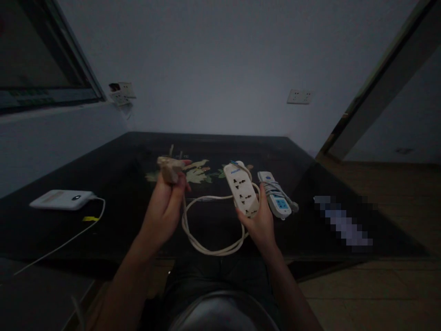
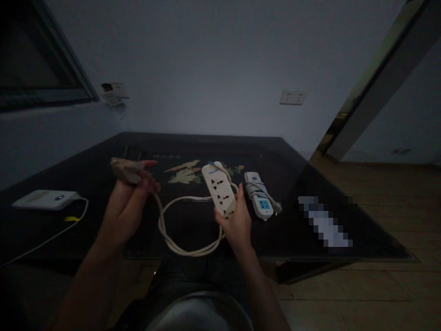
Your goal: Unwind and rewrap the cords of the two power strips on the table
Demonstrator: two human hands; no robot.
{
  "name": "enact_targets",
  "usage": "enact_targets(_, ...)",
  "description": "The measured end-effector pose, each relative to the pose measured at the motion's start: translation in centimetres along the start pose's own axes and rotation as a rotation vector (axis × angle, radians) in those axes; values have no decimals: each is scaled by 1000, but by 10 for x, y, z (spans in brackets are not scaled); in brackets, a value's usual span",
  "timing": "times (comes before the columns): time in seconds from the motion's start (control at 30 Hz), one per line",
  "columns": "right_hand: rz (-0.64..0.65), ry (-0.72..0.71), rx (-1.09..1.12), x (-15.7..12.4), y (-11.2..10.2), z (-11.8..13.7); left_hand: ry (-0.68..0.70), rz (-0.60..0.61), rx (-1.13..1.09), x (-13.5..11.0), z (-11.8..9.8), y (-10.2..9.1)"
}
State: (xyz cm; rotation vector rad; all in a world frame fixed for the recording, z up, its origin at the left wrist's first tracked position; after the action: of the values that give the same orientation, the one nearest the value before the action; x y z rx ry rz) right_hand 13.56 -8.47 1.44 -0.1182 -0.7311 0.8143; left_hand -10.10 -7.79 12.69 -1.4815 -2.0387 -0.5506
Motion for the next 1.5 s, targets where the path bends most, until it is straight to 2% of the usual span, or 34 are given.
enact_targets(0.17, 24, 21, -65, -6, 6, 7, 44, 177, 84, -2, -2, 29)
enact_targets(0.3, 45, 22, -88, -6, 7, 14, 153, 350, 196, -9, 11, 50)
enact_targets(0.47, 66, -15, -118, -9, 9, 18, 157, 566, 345, -25, 33, 66)
enact_targets(0.73, 83, -62, -143, -23, 18, 16, 34, 647, 609, -40, 64, 81)
enact_targets(0.97, 92, -22, -109, -21, 21, 10, 171, 710, 431, -49, 74, 88)
enact_targets(1.13, 124, 124, 205, -17, 26, -4, 139, 788, 429, -50, 86, 87)
enact_targets(1.27, 149, 277, 516, -13, 26, -11, 177, 763, 489, -46, 94, 88)
enact_targets(1.37, 163, 330, 619, -12, 25, -13, 202, 766, 605, -41, 98, 88)
enact_targets(1.5, 159, 332, 693, -10, 24, -14, 248, 820, 738, -35, 95, 89)
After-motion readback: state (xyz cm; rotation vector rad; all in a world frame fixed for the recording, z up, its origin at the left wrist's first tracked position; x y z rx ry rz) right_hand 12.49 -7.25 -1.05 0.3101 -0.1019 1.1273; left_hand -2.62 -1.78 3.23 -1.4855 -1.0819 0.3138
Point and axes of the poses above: each hand's wrist, its own x-axis towards the middle knuckle, its own y-axis out of the palm, z = x × y, the point moved 4 cm from there along x, towards the middle knuckle, and after that the axes turned 13 degrees about -z, right-handed, at the moved point
